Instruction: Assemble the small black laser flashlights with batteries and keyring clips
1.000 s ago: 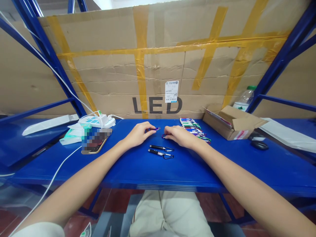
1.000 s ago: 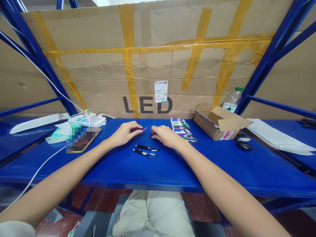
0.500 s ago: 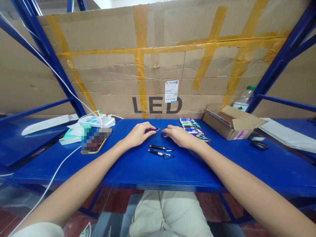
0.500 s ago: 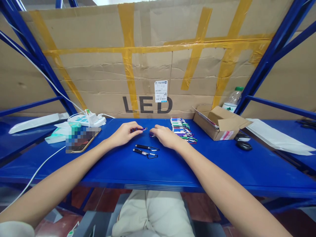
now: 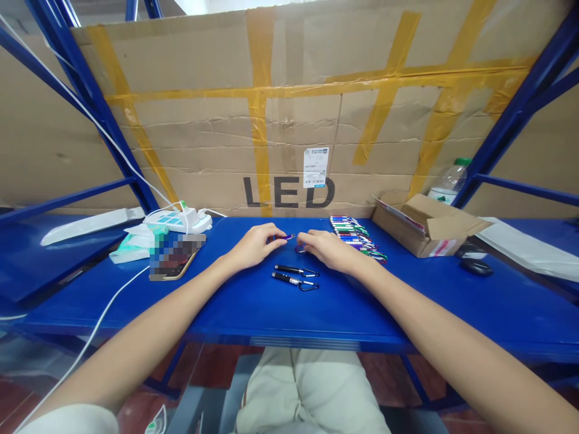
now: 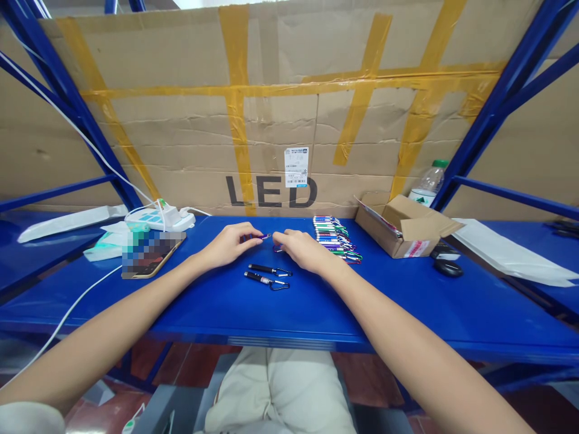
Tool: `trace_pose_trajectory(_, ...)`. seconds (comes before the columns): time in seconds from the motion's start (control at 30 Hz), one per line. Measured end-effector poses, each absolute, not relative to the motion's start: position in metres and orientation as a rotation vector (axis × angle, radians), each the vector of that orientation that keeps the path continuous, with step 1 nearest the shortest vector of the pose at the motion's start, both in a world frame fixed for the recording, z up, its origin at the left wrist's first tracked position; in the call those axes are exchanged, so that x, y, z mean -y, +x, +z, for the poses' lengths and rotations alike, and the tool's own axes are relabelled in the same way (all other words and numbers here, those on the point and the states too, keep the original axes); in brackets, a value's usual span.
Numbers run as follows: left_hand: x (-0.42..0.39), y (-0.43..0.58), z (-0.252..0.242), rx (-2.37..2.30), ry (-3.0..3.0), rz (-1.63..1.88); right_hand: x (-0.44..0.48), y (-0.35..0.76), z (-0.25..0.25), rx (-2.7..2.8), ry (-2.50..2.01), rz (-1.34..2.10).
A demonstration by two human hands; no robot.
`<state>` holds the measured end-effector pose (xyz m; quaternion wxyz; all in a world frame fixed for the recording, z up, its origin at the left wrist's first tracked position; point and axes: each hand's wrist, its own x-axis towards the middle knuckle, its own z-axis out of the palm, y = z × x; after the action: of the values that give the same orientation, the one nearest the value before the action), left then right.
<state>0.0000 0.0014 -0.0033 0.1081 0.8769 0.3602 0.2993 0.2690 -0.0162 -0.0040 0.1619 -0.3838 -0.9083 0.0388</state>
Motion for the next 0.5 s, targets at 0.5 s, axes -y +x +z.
trace_pose_trajectory(0.5, -0.0002, 0.0003, -0.0024, -1.056, 2.574, 0.875, 0.0069, 0.2716, -0.0111, 2.556, -1.156, 0.093)
